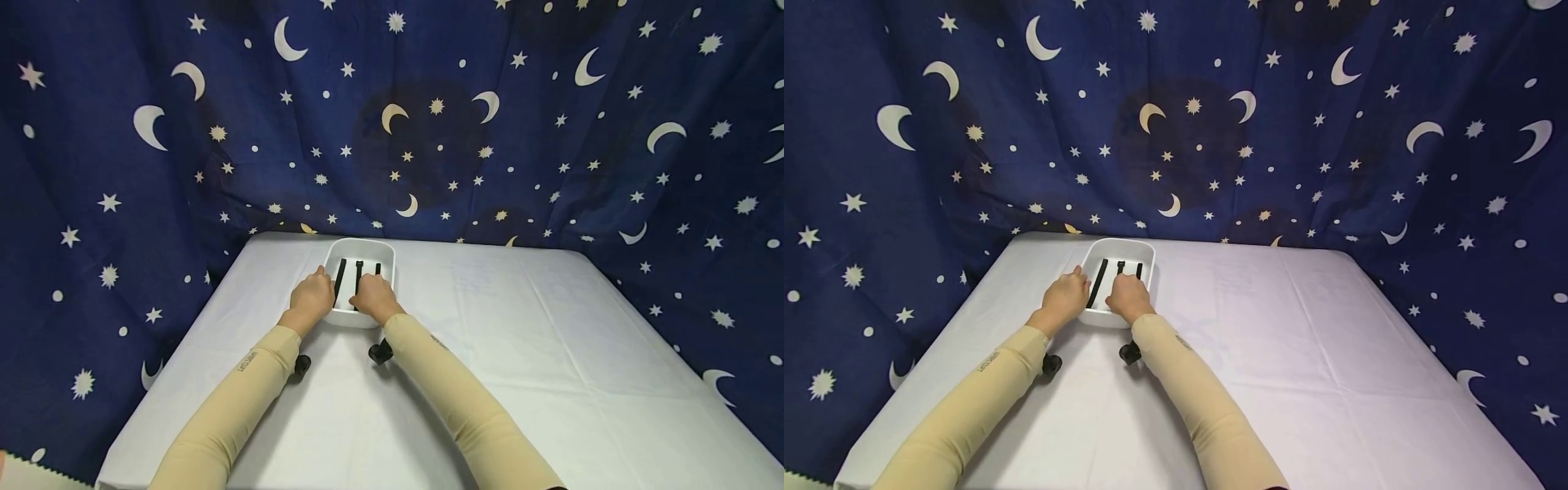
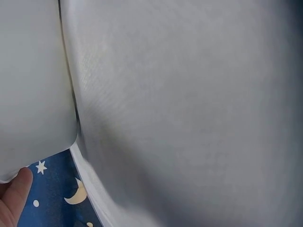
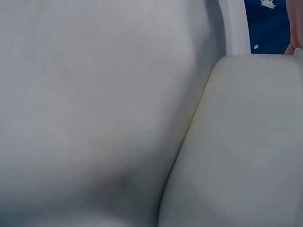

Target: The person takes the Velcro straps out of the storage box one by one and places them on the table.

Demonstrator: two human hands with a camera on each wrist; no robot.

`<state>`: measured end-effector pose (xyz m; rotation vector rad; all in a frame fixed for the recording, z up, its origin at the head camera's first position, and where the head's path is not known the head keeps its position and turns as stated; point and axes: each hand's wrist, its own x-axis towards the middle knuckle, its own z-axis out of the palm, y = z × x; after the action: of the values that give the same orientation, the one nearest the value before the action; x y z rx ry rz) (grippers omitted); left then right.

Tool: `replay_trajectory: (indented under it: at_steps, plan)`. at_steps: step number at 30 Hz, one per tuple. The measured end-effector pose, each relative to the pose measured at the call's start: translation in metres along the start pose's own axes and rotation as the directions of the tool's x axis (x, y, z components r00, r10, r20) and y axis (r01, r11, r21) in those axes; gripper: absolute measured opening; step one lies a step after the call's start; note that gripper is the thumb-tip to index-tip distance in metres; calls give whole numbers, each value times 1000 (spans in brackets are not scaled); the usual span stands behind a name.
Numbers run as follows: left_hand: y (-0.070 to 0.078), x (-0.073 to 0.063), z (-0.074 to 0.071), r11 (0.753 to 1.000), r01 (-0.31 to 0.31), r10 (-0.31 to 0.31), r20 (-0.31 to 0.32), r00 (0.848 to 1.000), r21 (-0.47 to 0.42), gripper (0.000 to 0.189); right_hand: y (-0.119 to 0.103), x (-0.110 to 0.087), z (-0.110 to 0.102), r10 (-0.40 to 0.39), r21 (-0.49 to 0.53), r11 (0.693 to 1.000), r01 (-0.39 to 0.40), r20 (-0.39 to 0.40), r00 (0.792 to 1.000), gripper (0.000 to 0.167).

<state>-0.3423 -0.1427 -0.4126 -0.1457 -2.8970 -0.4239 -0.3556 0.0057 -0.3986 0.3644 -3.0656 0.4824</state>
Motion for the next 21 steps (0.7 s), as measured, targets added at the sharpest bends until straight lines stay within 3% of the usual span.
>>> replay_trajectory:
  at_steps: [9, 21]
  plan:
    - [1, 0, -1, 1000, 4, -4, 4, 1000, -6, 36, -2, 2, 2, -6, 1, 1000, 6, 13, 1000, 24]
    - [1, -1, 0, 1000, -7, 7, -21, 1000, -13, 35, -2, 6, 9, 45, 25, 999, -46, 50, 998, 17]
